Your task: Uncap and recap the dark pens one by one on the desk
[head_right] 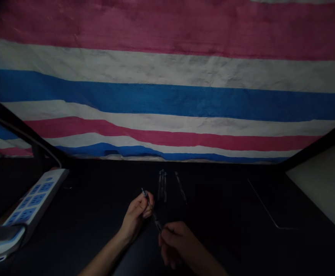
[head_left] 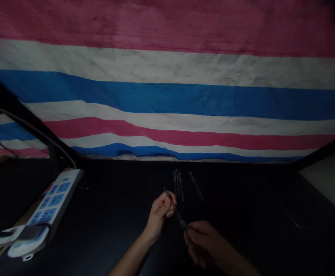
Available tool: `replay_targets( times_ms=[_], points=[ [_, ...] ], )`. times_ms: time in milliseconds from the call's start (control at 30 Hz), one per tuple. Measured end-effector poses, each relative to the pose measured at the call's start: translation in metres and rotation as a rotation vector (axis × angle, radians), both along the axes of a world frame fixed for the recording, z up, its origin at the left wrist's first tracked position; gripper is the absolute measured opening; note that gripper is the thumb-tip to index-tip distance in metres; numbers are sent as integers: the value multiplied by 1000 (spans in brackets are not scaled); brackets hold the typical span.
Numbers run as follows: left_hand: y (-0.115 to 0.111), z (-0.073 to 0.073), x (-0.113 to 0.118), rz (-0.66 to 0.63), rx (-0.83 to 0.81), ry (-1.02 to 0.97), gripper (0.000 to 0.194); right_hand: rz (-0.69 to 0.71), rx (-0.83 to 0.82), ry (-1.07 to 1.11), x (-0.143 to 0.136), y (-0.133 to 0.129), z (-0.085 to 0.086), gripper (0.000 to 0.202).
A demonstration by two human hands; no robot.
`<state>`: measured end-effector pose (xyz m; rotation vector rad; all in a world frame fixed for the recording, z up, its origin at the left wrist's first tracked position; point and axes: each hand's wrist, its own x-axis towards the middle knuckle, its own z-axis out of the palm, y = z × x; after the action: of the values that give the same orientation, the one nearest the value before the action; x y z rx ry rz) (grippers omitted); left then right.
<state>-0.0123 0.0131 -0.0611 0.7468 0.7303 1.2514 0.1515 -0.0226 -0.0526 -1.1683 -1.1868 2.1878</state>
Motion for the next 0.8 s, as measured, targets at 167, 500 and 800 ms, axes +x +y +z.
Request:
replay_targets(
  times_ms=[167, 500, 800],
  points=[
    [4, 3, -4, -32, -3, -10, 37, 106, 153, 40, 0, 13, -7, 37],
    [12, 0, -9, 105, 64, 133, 59, 66, 663, -218, 7, 23, -8, 38],
    [19, -5, -15, 180, 139, 195, 58, 144, 967, -461, 8, 14, -15, 31]
  ],
)
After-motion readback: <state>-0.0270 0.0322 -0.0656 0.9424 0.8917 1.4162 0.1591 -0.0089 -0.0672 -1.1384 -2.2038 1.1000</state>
